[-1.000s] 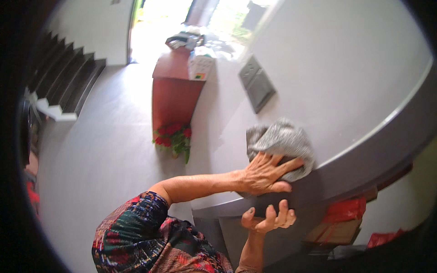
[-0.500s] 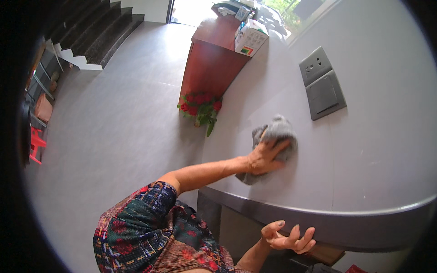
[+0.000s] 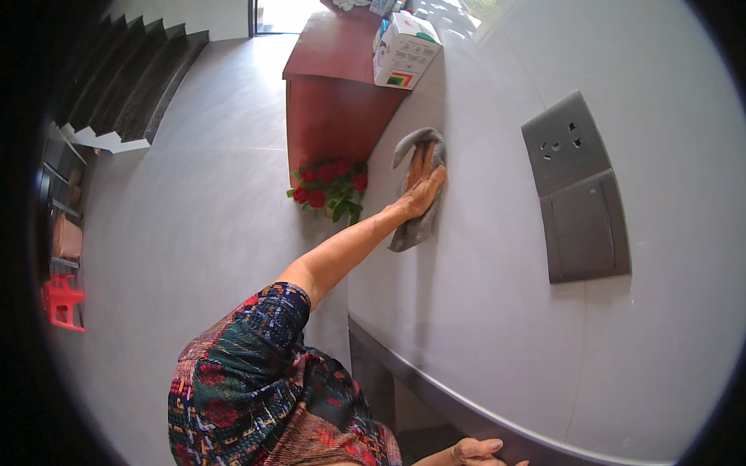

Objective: The person wipes a white wall and a grey door frame using a grey cloth. They move items on a nearby cabinet to access the wall surface and clean around a power outlet. The person cleans the wall from top to bottom and then wipes the vertical door frame.

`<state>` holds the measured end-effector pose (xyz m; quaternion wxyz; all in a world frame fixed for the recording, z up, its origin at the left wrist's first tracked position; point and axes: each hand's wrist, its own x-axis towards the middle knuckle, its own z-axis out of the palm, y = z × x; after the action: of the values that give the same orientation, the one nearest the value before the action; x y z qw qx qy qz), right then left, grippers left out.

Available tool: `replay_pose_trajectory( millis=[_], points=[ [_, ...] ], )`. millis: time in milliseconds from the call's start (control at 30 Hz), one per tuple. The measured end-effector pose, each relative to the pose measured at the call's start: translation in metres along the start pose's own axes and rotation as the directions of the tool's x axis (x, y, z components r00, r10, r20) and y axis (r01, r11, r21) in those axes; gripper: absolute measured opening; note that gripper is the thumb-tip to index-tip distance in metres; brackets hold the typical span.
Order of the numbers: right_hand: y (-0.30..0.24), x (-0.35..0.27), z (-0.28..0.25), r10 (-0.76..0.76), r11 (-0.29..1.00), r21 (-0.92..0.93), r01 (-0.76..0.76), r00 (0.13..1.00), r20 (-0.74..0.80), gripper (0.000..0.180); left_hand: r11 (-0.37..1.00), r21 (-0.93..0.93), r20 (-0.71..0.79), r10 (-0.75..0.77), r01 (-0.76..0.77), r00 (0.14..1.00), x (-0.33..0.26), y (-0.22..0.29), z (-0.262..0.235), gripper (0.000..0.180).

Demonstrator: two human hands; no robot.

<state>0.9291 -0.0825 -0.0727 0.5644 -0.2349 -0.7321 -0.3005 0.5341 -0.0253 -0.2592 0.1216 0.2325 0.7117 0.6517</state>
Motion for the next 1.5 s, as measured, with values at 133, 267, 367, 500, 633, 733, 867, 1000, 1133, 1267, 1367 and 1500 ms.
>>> replay_pose_trajectory(
  millis=[133,267,367,500,633,733,867,1000,1133,1267,1367,1500],
  points=[
    [-0.001,0.002,-0.002,-0.030,0.994,-0.100,0.033,0.999,0.030,0.047,0.986,-0.075,-0.055,-0.156,0.152,0.986,0.019,-0.050,0.001,0.075],
    [-0.004,0.006,-0.006,-0.027,0.989,-0.146,0.033,0.999,0.045,0.042,0.916,-0.210,-0.116,-0.372,0.343,0.921,0.019,-0.099,0.015,0.076],
    [-0.006,0.011,-0.006,-0.061,0.986,-0.153,0.067,0.997,0.046,0.040,0.850,-0.234,-0.111,-0.506,0.472,0.855,0.004,-0.137,0.026,0.079],
    [-0.003,0.001,-0.011,-0.004,0.981,-0.191,0.015,0.998,0.057,0.039,0.724,-0.306,-0.046,-0.660,0.619,0.750,-0.051,-0.176,0.047,0.080],
    [-0.001,-0.003,-0.014,-0.064,0.975,-0.205,0.082,0.993,0.095,0.033,0.711,-0.178,0.042,-0.685,0.680,0.727,-0.133,-0.192,0.071,0.074],
    [0.001,-0.010,-0.024,-0.042,0.972,-0.227,0.066,0.993,0.110,0.028,0.546,-0.178,0.163,-0.804,0.819,0.572,-0.195,-0.164,0.086,0.069],
    [0.012,-0.011,-0.030,-0.110,0.988,-0.103,0.118,0.991,0.076,0.027,0.536,-0.141,0.148,-0.820,0.832,0.553,-0.266,-0.212,0.138,0.074],
    [0.025,-0.023,-0.029,-0.142,0.990,0.019,0.142,0.990,0.020,0.017,0.436,-0.244,0.122,-0.872,0.866,0.473,-0.328,-0.205,0.162,0.083],
    [0.032,-0.023,-0.030,-0.172,0.965,0.190,0.181,0.983,-0.066,0.018,0.475,-0.288,0.115,-0.845,0.831,0.523,-0.362,-0.148,0.159,0.087],
    [0.037,-0.042,-0.049,-0.153,0.960,0.221,0.171,0.983,-0.098,0.017,0.647,-0.212,0.153,-0.719,0.733,0.678,-0.385,-0.083,0.139,0.085],
    [0.043,-0.041,-0.048,-0.170,0.956,0.218,0.196,0.977,-0.132,0.017,0.797,-0.213,0.238,-0.519,0.565,0.821,-0.401,-0.007,0.118,0.089],
    [0.033,-0.031,-0.043,-0.120,0.954,0.260,0.151,0.984,-0.133,0.018,0.931,-0.152,0.270,-0.284,0.332,0.920,-0.424,0.029,0.120,0.082]
  ],
)
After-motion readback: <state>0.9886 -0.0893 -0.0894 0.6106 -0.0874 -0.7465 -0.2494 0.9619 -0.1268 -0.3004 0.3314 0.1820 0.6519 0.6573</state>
